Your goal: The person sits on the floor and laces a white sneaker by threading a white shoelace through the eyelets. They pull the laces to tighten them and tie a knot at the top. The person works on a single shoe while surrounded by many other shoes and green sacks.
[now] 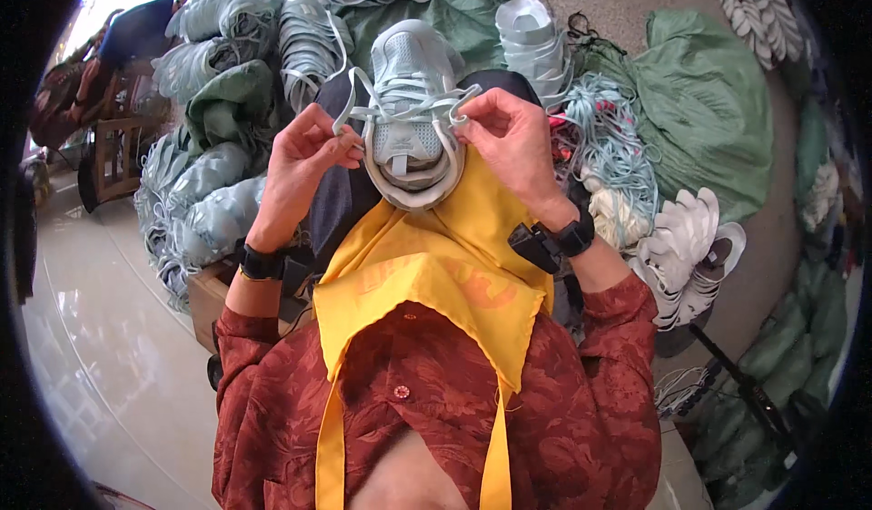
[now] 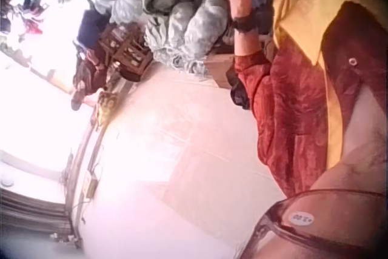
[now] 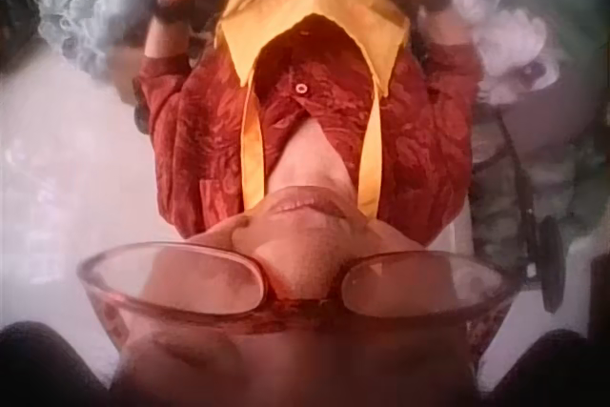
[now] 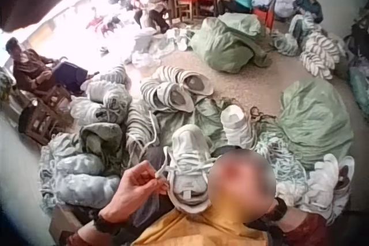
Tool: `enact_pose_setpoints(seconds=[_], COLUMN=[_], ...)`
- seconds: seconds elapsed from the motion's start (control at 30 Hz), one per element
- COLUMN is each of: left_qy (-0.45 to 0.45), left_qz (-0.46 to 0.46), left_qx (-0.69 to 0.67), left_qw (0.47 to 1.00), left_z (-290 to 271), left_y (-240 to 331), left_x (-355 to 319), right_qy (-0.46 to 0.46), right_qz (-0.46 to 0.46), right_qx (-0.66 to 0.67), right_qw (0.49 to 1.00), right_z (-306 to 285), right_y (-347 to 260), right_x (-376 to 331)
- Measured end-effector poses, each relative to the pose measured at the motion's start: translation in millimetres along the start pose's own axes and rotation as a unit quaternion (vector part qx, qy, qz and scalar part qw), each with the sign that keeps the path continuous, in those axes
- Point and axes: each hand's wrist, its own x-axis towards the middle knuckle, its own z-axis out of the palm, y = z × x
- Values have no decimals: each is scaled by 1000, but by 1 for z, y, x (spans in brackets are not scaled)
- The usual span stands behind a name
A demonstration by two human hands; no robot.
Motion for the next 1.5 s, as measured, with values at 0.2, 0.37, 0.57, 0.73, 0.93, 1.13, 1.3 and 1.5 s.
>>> enact_pose_setpoints(seconds=[0.2, 0.37, 0.57, 0.73, 0.93, 1.13, 1.3, 1.5], left_qy=[28, 45, 74, 90, 96, 170, 210, 231], left_qz=[16, 23, 23, 50, 59, 167, 267, 213], left_qx=[-22, -27, -23, 22, 26, 252, 287, 195], left_qw=[999, 998, 997, 994, 993, 938, 896, 929], left_z=[-1, -5, 0, 0, 4, 18, 30, 24], left_y=[-11, -14, -17, -28, -30, -23, -32, -44], left_x=[1, 2, 5, 7, 10, 4, 10, 11], right_qy=[-30, -13, -54, -30, -23, -1, -5, 5], right_qz=[-45, -5, 55, -184, -202, -223, -243, -249], right_qx=[-104, -89, -218, -262, -343, -404, -429, -472], right_qw=[993, 996, 973, 947, 917, 887, 870, 845], right_z=[5, 1, -5, 16, 16, 19, 23, 27], right_y=[-8, -10, -26, -39, -35, -34, -37, -34], right_x=[0, -3, -26, -25, -15, -20, -21, -17])
